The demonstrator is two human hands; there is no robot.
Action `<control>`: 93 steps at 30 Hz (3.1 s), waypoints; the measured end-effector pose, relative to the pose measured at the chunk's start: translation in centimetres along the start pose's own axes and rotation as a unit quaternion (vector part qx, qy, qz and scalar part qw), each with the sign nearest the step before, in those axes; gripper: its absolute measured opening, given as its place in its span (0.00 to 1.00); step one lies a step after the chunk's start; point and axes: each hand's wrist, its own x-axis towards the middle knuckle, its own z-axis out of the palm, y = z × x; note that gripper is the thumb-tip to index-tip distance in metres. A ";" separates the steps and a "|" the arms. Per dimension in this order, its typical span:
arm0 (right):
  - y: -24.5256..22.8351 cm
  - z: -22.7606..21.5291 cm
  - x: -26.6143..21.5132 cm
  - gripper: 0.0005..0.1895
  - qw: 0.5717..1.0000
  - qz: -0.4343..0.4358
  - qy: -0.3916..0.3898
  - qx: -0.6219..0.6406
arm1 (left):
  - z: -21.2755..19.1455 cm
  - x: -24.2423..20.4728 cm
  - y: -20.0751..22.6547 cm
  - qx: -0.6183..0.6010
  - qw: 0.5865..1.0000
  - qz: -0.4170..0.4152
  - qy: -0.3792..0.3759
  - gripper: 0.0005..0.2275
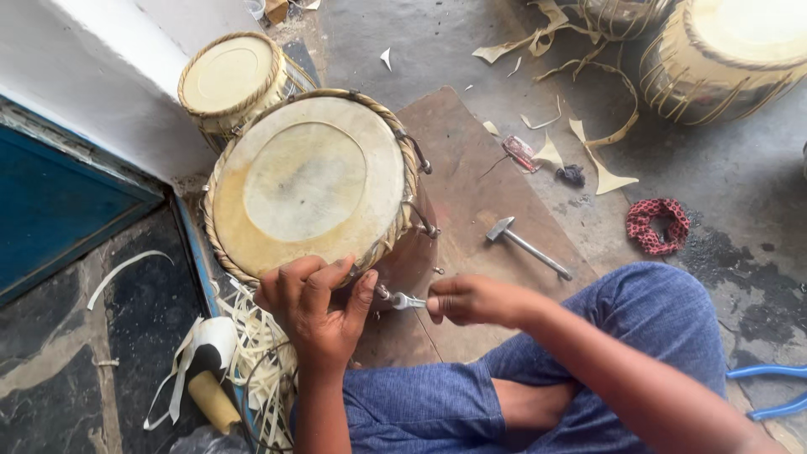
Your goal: The person tightens the tension rods of a drum using a wrench, strikes the rim with a hammer, and adjusts the leather bindings using pliers.
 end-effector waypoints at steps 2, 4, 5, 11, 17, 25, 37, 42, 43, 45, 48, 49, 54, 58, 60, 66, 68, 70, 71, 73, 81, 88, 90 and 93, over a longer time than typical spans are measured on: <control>1.0 2.5 -0.7 0.15 0.998 -0.035 0.031 -0.047 | 0.1 -0.2 -0.5 -0.012 1.000 0.005 -0.007 0.12; 1.9 6.1 -1.3 0.14 0.998 -0.001 0.024 0.057 | 0.4 -0.4 -0.6 -0.010 1.000 0.007 -0.009 0.12; 2.0 7.5 -1.2 0.14 0.994 0.015 0.021 0.108 | 0.7 -0.4 -0.5 -0.004 1.000 0.009 -0.007 0.12; -0.1 12.0 2.9 0.14 0.966 -0.085 0.079 0.229 | 1.3 0.1 -0.8 -0.027 0.999 0.032 0.033 0.12; -1.6 12.9 6.6 0.11 0.898 -0.082 0.173 0.396 | 1.2 0.4 -0.3 -0.039 0.998 0.027 0.034 0.12; 0.6 8.5 2.0 0.10 0.953 0.010 0.188 0.235 | 0.5 0.5 0.3 -0.028 0.999 0.012 0.025 0.11; 0.6 -0.9 -1.4 0.16 0.974 0.118 0.143 0.132 | -1.5 0.6 -1.4 -0.065 0.997 -0.004 -0.051 0.13; 0.8 7.1 -4.0 0.14 0.967 0.085 0.076 0.229 | -1.0 0.8 -0.8 -0.048 0.997 -0.001 -0.055 0.13; 0.4 8.6 -4.0 0.15 0.965 0.092 0.071 0.235 | -1.0 0.8 -0.7 -0.043 0.998 -0.005 -0.054 0.14; -0.4 10.6 -3.4 0.16 0.967 0.076 0.060 0.236 | -0.9 0.8 -0.7 -0.033 0.998 -0.011 -0.052 0.14; -1.4 11.8 -0.5 0.17 0.976 -0.001 0.075 0.207 | -0.9 0.5 -0.7 -0.033 0.998 -0.013 -0.050 0.14; -1.7 12.2 1.1 0.16 0.974 -0.034 0.108 0.197 | -1.0 0.4 -0.6 -0.032 0.998 -0.017 -0.054 0.14; -2.2 13.2 4.0 0.15 0.924 -0.015 0.118 0.363 | -0.9 0.4 -0.7 -0.038 0.997 -0.025 -0.057 0.15; -1.7 12.7 1.9 0.16 0.939 0.008 0.036 0.341 | -1.0 0.2 -1.1 -0.040 0.997 -0.011 -0.061 0.16; -1.6 12.4 1.8 0.16 0.940 0.017 0.000 0.342 | -1.0 0.1 -1.0 -0.047 0.997 -0.012 -0.059 0.17; -1.1 14.0 4.1 0.14 0.933 -0.027 0.079 0.350 | -1.3 0.4 -0.9 -0.042 0.997 -0.018 -0.069 0.17; -0.8 13.9 3.3 0.15 0.949 -0.023 0.139 0.283 | -1.4 0.5 -0.9 -0.039 0.996 -0.013 -0.081 0.16; -0.3 11.6 0.8 0.13 0.957 0.110 0.130 0.235 | -1.2 0.5 -1.2 -0.040 0.996 -0.004 -0.082 0.15; 0.1 8.3 -0.2 0.11 0.993 -0.044 0.104 0.045 | -1.1 0.5 -1.5 -0.042 0.996 0.001 -0.077 0.15; 0.2 1.7 -0.2 0.14 0.999 -0.047 0.020 -0.005 | -1.3 0.2 -1.3 -0.043 0.996 -0.001 -0.082 0.14; -0.8 4.0 -2.1 0.11 0.991 0.066 0.025 0.116 | -1.6 0.3 -1.1 -0.042 0.996 -0.021 -0.080 0.13; -0.8 12.0 1.7 0.10 0.977 -0.028 0.034 0.210 | -0.9 0.8 -0.3 -0.037 0.997 -0.020 -0.061 0.14; -1.2 13.0 4.6 0.13 0.954 -0.020 0.065 0.292 | -1.0 0.8 -0.5 -0.042 0.997 -0.023 -0.061 0.14; -1.7 14.0 6.0 0.17 0.921 -0.029 0.090 0.378 | -1.1 0.6 -0.8 -0.037 0.997 -0.023 -0.064 0.14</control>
